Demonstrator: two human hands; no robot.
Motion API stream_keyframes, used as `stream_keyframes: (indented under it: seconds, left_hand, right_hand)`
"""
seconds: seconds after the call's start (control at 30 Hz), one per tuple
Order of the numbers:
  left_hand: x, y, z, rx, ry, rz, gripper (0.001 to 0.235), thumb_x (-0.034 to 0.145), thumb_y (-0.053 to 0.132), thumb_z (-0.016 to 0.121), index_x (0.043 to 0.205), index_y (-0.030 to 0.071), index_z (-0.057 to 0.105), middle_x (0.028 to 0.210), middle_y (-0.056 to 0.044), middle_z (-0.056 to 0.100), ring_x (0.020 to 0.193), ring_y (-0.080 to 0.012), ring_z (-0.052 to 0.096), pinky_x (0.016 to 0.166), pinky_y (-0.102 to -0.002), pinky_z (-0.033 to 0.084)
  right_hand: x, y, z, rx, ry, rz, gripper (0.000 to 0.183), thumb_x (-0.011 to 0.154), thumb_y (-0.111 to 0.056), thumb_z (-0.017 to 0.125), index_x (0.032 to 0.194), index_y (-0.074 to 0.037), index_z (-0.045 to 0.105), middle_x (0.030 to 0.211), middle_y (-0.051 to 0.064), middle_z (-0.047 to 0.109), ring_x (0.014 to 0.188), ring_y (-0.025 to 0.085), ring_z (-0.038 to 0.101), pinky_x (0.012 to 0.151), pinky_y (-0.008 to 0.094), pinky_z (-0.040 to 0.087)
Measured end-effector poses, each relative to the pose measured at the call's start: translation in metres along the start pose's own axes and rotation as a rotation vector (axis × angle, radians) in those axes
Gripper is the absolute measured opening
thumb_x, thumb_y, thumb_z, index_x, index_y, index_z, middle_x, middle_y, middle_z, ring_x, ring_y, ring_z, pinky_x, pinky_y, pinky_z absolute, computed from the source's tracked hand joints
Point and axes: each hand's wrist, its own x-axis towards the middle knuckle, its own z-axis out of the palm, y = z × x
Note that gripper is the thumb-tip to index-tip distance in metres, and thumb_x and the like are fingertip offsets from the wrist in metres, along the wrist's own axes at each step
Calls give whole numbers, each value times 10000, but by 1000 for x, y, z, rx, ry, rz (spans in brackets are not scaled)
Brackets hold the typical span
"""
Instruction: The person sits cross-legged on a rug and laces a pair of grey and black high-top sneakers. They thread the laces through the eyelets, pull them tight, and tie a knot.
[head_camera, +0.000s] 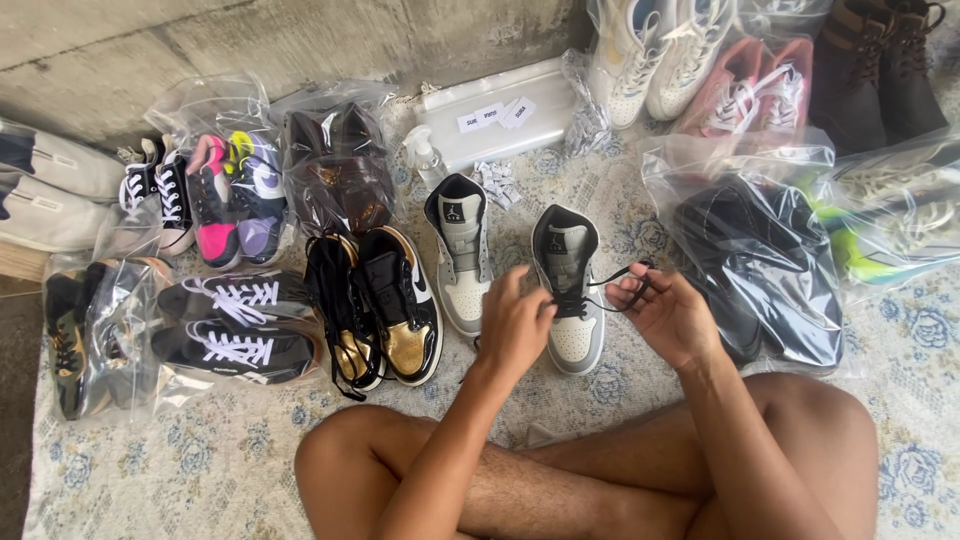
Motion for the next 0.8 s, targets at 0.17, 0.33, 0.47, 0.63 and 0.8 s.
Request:
stream_keyframes:
  seconds: [0.17,0.33,0.47,0.63,0.8]
  left_hand:
    - [30,17,46,59,33,-183,188,978,138,651,1111,28,727,1394,-332,462,1234,-438,582,1006,-478,455]
    - [35,11,78,95,26,-314,263,962,251,681,1152,72,704,1409,-350,402,1160,-452,612,946,-445,421]
    - [38,13,87,144,-8,-366,289,953,310,691,1086,53,683,1406,-307,431,1088,-400,657,905,-446,428]
    - [43,14,89,202,-64,-369,282,981,290,653,1111,41,675,1402,-256,442,1035,-362,687,895,-454,447]
    - [50,14,95,231,-135,-424,281,989,258,648,1117,10,681,1343,-208,461,958,-351,712,856,-443,458]
  right_hand:
    - [-7,2,5,4,-11,-6,311,959,-198,543,1159,-31,713,963,199,751,995,362,760,987,506,580]
    - [-7,3,5,5,-26,-4,307,964,-193,536,1152,-32,717,949,191,753,971,352,764,972,498,585]
    - [-7,4,6,11,-41,8,310,958,-180,531,1154,-24,714,953,197,751,976,353,762,982,503,579]
    - [-8,4,8,2,-47,18,308,960,-185,526,1152,-38,717,951,180,751,978,332,760,994,482,567]
    - [-8,4,8,13,-54,24,306,955,-184,524,1147,-43,716,959,180,753,979,328,759,992,476,567]
